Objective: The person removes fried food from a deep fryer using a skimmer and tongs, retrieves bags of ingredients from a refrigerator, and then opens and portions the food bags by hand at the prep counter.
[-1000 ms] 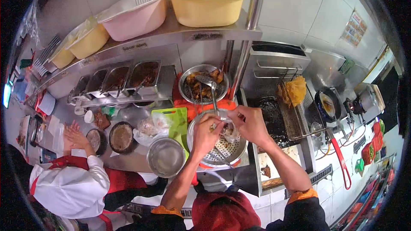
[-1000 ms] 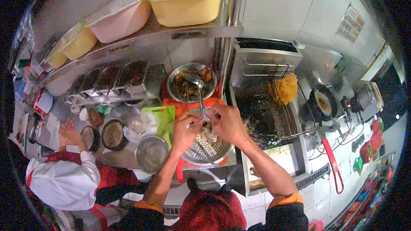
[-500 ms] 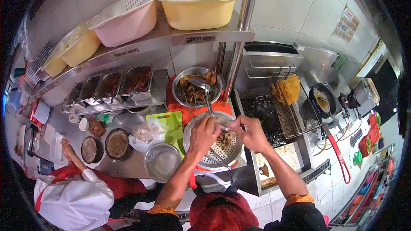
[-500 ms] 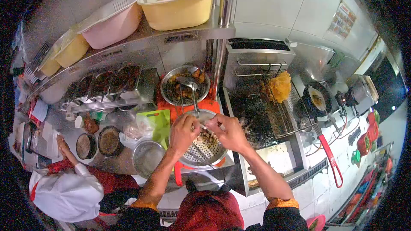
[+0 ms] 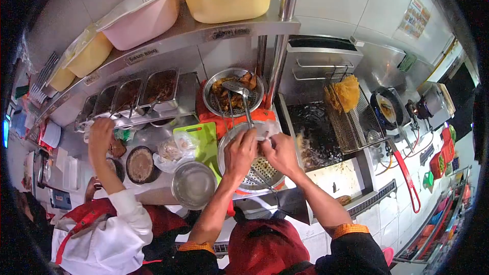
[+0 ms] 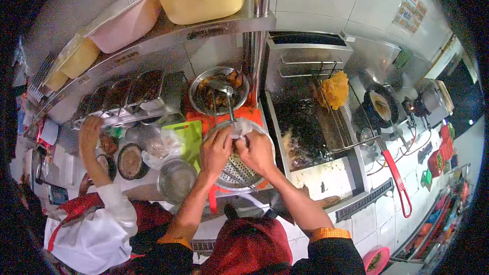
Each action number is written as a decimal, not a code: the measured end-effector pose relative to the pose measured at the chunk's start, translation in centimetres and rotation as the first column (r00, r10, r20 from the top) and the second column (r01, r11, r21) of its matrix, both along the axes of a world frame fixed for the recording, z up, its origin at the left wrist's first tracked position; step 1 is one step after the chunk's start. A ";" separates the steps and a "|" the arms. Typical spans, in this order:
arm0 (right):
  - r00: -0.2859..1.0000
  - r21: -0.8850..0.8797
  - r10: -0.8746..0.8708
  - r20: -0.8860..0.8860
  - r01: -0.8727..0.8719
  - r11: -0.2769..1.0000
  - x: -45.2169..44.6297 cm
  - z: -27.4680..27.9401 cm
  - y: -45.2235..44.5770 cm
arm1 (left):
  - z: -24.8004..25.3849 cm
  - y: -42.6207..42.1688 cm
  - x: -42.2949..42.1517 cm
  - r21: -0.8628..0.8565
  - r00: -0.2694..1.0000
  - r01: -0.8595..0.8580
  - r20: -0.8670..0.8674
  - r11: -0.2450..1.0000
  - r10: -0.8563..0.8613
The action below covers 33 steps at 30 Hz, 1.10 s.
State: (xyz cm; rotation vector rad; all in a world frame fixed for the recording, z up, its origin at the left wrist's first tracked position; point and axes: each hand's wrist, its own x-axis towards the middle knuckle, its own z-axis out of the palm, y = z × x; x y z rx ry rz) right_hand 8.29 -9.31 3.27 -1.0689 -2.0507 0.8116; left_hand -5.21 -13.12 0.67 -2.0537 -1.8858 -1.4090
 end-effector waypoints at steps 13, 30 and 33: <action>0.859 -0.115 -0.420 -0.292 0.404 0.908 -0.7 -4.6 -1.7 | -2.6 -0.5 0.4 -0.207 0.882 -0.146 0.416 0.967 0.222; 0.719 -0.546 -0.422 -0.553 0.070 0.835 -0.3 -7.8 -2.6 | -6.9 -1.1 0.1 -0.306 -0.018 0.135 0.950 0.943 0.311; 0.681 -0.606 -0.453 -0.575 0.017 0.795 -0.1 -7.4 -2.8 | -8.0 -1.3 -0.4 -0.234 -0.113 0.254 0.956 0.938 0.269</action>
